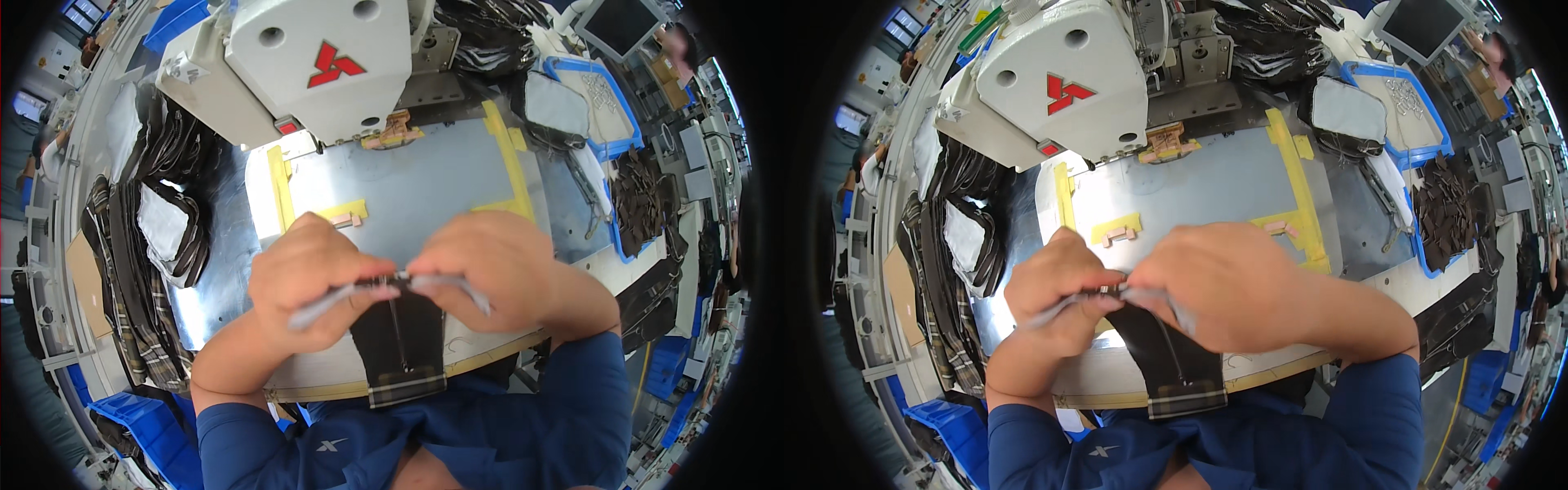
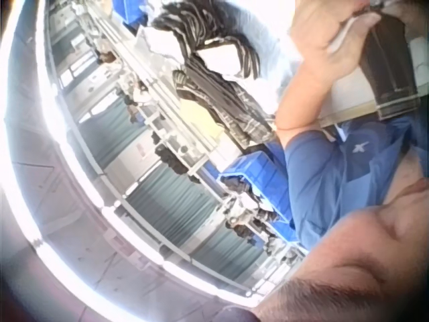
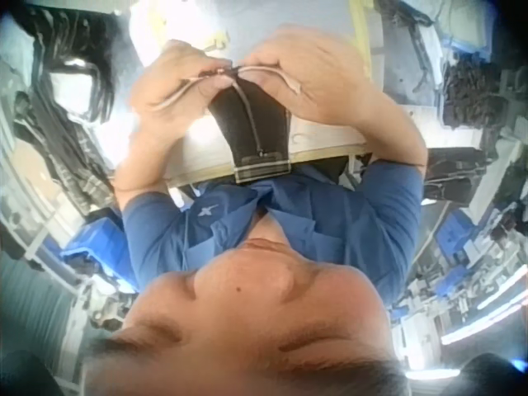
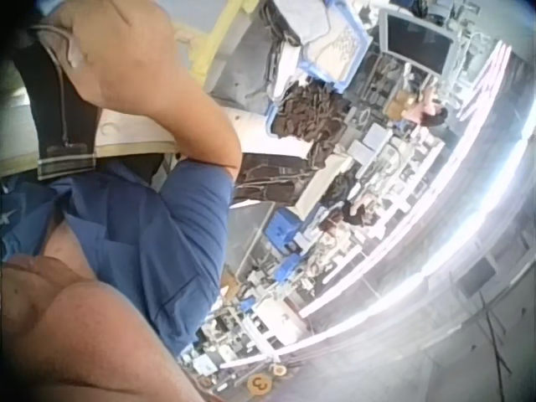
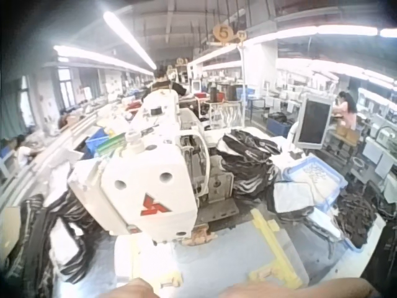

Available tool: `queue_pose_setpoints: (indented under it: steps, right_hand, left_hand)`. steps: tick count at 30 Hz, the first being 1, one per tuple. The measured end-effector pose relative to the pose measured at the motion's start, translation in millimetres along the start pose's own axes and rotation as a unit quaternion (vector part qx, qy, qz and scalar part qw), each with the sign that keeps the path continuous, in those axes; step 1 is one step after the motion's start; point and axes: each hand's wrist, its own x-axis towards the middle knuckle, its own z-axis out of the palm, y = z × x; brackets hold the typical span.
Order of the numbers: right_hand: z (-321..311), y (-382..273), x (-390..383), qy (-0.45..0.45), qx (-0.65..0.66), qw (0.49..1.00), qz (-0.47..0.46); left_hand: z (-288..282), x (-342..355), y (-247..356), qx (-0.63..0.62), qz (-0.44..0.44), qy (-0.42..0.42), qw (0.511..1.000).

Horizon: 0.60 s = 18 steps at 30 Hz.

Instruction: The person operates an industrial sewing machine to attach zippers to dark fabric pieces. They align the zipper with the fabric, guide it under the needle, and sew along the edge. The person repeatedly handles the fabric, adjusting the zipper and trimming threads between stitches.

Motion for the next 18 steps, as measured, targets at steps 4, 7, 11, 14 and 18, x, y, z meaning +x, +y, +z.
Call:
queue_pose_setpoints:
  steps: [4, 7, 11, 14, 18]
  right_hand:
    - [5, 13, 9, -0.031, 0.14, 0.949, 0.28]
    - [13, 36, 6, -0.021, 0.265, 0.856, 0.444]
    - [21, 90, 14, -0.106, 0.011, 0.906, 0.41]
    - [24, 126, 18, -0.14, -0.079, 0.911, 0.38]
    - [27, 134, 26, -0.153, -0.084, 0.903, 0.393]
  left_hand:
    - [24, 6, -9, -0.178, -0.271, 0.073, 0.943]
    - [34, 21, -31, -0.312, -0.397, 0.075, 0.86]
    - [39, 32, -75, -0.087, -0.443, -0.037, 0.892]
    - [41, 40, -63, 0.267, -0.332, -0.114, 0.897]
    - [46, 18, -78, 0.362, -0.001, -0.08, 0.929]
